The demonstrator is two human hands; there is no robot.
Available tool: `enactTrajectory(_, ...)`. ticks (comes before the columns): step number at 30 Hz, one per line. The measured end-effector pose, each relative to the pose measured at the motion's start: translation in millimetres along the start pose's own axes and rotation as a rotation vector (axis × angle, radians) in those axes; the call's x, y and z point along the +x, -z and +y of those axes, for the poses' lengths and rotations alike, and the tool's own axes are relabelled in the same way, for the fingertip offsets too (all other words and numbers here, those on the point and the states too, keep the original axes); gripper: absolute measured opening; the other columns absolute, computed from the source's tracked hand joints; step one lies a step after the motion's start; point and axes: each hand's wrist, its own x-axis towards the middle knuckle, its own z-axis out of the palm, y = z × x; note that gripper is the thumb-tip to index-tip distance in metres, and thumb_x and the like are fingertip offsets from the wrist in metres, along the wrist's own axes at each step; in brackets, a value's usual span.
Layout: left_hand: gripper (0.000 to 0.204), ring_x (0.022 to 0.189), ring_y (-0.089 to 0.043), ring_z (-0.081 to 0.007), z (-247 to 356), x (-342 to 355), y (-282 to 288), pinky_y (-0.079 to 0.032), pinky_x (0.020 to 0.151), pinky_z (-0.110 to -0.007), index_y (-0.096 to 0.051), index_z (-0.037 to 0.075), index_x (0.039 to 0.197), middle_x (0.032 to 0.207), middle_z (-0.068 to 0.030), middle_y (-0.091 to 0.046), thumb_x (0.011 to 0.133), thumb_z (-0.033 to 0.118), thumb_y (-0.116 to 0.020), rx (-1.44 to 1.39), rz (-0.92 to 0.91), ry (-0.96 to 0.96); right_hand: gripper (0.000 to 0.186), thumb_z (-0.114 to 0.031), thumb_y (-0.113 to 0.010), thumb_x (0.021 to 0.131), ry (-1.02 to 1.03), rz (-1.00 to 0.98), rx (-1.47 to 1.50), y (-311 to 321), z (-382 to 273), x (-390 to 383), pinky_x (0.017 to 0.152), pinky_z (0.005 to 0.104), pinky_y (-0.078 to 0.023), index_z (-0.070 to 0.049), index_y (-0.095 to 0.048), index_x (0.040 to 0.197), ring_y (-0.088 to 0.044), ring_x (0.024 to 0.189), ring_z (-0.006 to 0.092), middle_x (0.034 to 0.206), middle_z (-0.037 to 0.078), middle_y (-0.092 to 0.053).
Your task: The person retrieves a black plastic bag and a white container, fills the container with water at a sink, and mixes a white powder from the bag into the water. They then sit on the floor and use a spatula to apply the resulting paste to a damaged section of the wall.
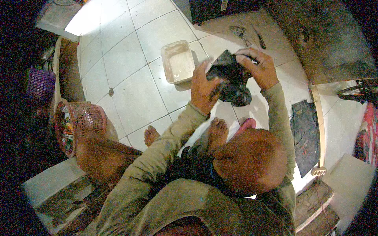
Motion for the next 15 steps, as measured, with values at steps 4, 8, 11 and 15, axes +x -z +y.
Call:
enactTrajectory(4,0.045,0.106,-0.049,-0.0393,-32,31,-6,-0.04,0.087,-0.044,-0.048,0.009,0.102,0.116,-0.0212,-0.05,0.062,-0.002,-0.065,-0.36,-0.182,-0.02,0.029,-0.024,-0.06,0.083,-0.049,-0.179,0.111,-7,-17,-8,0.08,0.0301,-0.046,-0.001,-0.063,0.1,-0.06,0.088,0.0197,0.1,0.008,-0.063)
enactTrajectory(8,0.059,0.092,-0.055,-0.0426,-51,36,-9,-0.045,0.077,-0.045,-0.034,0.007,0.12,0.095,-0.0233,-0.057,0.068,-0.003,-0.06,-0.443,-0.28,0.391,0.047,-0.041,-0.054,0.085,-0.247,0.091,0.567,-8,21,-19,0.08,0.0338,-0.046,-0.006,-0.057,0.115,-0.059,0.096,0.021,0.11,0.008,-0.06)
enactTrajectory(11,0.044,0.088,-0.056,-0.043,-53,53,-23,-0.046,0.077,-0.041,-0.048,0.004,0.11,0.089,-0.022,-0.058,0.068,-0.003,-0.061,-0.401,-0.221,0.205,0.062,-0.055,-0.042,0.087,-0.434,0.456,0.639,-31,101,-51,0.079,0.038,-0.048,-0.008,-0.048,0.126,-0.058,0.1,0.0221,0.121,0.01,-0.055)
enactTrajectory(15,0.024,0.085,-0.06,-0.0252,-15,93,-28,-0.046,0.079,-0.032,-0.06,0.001,0.099,0.091,-0.0121,-0.064,0.076,0.004,-0.062,-0.755,-0.25,0.294,0.052,-0.05,-0.042,0.089,-0.764,0.458,1.171,-98,176,-118,0.07,0.0399,-0.053,-0.012,-0.049,0.123,-0.06,0.096,0.0244,0.116,0.006,-0.059)
